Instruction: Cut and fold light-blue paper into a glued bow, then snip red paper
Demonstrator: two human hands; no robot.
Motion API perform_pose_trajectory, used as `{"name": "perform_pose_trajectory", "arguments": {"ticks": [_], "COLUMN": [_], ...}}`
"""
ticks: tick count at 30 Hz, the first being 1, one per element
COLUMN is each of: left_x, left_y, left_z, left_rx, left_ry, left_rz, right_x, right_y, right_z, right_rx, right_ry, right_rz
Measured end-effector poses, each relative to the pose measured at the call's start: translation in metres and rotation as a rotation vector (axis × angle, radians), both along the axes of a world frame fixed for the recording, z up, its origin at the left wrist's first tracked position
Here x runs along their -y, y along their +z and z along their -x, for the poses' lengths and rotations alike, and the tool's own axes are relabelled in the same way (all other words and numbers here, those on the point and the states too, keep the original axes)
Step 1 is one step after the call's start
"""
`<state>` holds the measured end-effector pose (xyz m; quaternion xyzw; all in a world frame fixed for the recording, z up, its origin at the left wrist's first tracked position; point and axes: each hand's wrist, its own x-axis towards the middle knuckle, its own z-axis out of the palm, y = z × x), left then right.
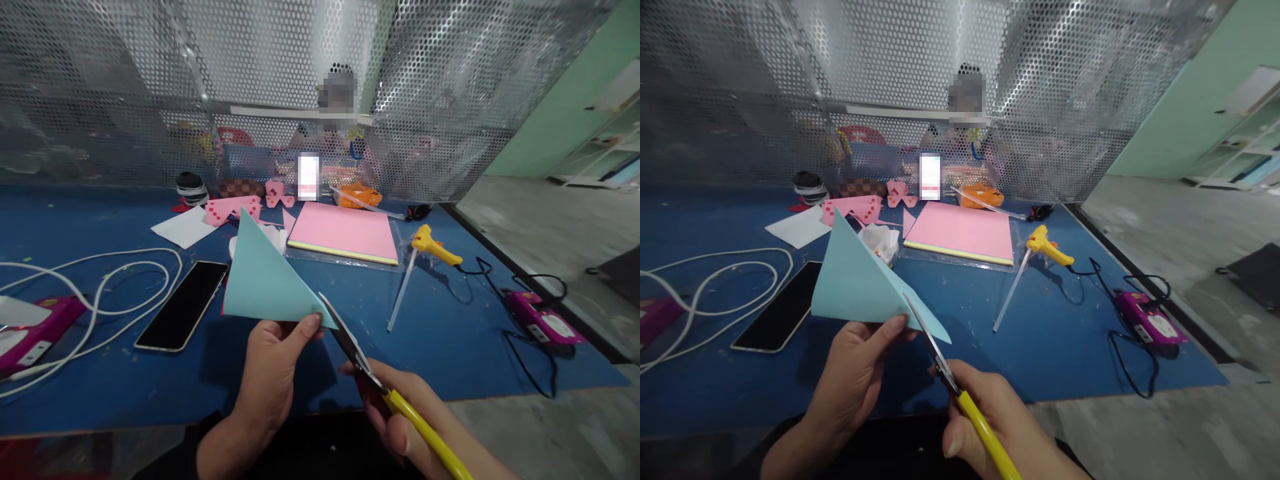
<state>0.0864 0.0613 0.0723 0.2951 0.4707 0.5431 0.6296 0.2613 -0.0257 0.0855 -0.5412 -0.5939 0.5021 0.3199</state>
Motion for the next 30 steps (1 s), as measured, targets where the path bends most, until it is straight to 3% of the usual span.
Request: {"name": "perform_pose_trajectory", "arguments": {"ticks": [6,15,25,30], "left_x": [-0.001,0.001,0.0,-0.002], "left_y": [0.0,-0.001,-0.002,-0.001], "left_z": [0.0,0.002,0.002,0.012], "left_rx": [0.006,0.044,0.062,0.132], "left_ry": [-0.013,-0.041,-0.071,-0.075], "left_rz": [0.002,0.011,0.03,0.037], "right_x": [-0.004,-0.01,-0.016,-0.021], "right_y": [-0.008,-0.004,-0.018,-0.023], "right_z": [0.0,0.005,-0.003,-0.01], "right_rx": [-0.01,-0.114,-0.12,-0.157], "right_ry": [-0.001,0.046,0.099,0.185], "right_rz": [-0.012,-0.028,-0.042,0.054]}}
